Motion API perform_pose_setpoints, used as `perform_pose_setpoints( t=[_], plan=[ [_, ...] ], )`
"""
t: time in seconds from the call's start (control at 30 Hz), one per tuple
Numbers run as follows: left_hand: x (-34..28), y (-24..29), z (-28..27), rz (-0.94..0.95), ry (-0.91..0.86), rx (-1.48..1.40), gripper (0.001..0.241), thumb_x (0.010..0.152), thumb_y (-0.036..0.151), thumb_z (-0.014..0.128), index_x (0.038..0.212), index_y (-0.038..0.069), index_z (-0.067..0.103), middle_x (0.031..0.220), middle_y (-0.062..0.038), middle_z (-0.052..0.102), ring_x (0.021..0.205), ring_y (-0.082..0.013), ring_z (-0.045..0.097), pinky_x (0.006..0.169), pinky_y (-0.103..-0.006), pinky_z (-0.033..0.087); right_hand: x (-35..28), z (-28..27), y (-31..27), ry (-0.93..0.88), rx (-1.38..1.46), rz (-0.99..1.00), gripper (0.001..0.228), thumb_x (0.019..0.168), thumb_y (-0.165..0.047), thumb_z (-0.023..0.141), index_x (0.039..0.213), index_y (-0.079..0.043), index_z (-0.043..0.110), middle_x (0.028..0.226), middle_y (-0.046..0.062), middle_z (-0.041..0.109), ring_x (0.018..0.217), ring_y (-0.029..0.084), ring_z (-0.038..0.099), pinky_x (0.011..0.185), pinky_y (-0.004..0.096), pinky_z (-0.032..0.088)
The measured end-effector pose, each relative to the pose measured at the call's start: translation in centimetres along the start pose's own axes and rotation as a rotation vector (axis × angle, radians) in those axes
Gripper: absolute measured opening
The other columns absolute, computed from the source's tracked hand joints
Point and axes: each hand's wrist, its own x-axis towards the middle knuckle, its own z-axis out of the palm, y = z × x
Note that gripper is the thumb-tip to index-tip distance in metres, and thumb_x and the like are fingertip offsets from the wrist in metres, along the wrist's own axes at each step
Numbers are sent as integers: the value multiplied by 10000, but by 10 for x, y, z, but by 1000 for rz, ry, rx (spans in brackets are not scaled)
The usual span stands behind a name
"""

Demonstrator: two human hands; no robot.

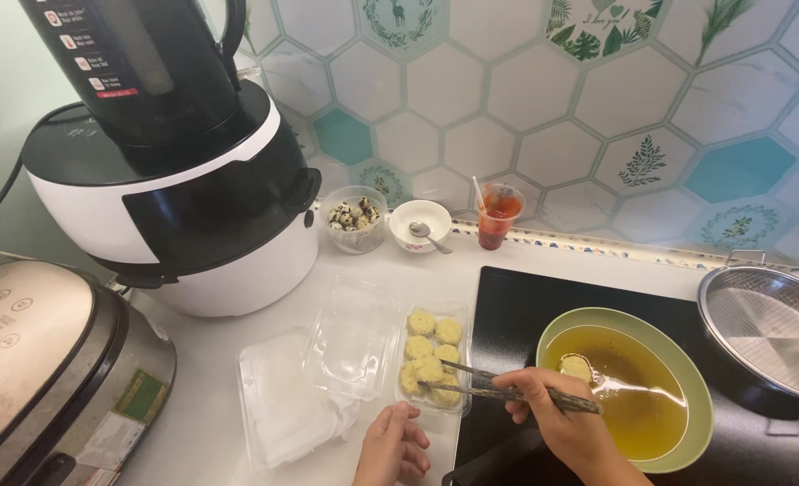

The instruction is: Frying dumplings in a pan filled with oil on an induction stove.

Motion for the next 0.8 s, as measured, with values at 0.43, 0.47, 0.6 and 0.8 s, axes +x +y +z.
perform_pose_setpoints(
  t=[0.43,0.47,0.6,0.8],
  plan=[
    [0,3,5,-28,58,40,532,1016,479,480,1254,24,619,762,-127,612,460,-204,590,380,-322,436,-15,-52,-10,343,160,119,624,1058,-425,387,894,30,782,675,169,758,602,259,738,620,375,608],
    [-1,3,5,-18,53,35,531,1009,473,483,1262,23,609,766,-135,617,463,-216,596,381,-329,439,-21,-68,-8,411,63,109,663,1085,-442,334,910,30,767,697,174,734,634,274,749,691,391,604],
    [8,0,5,-42,75,57,544,1004,470,487,1273,10,599,764,-153,616,468,-239,594,381,-344,441,-49,-146,32,631,-40,67,725,1161,-468,251,1003,59,723,751,208,729,715,304,723,804,419,571],
    [16,-7,1,-35,71,24,532,999,455,500,1274,10,595,758,-158,612,472,-251,592,384,-356,442,-72,-192,65,776,-118,196,679,1175,-434,303,1059,107,696,800,251,707,738,310,706,764,422,583]
  ],
)
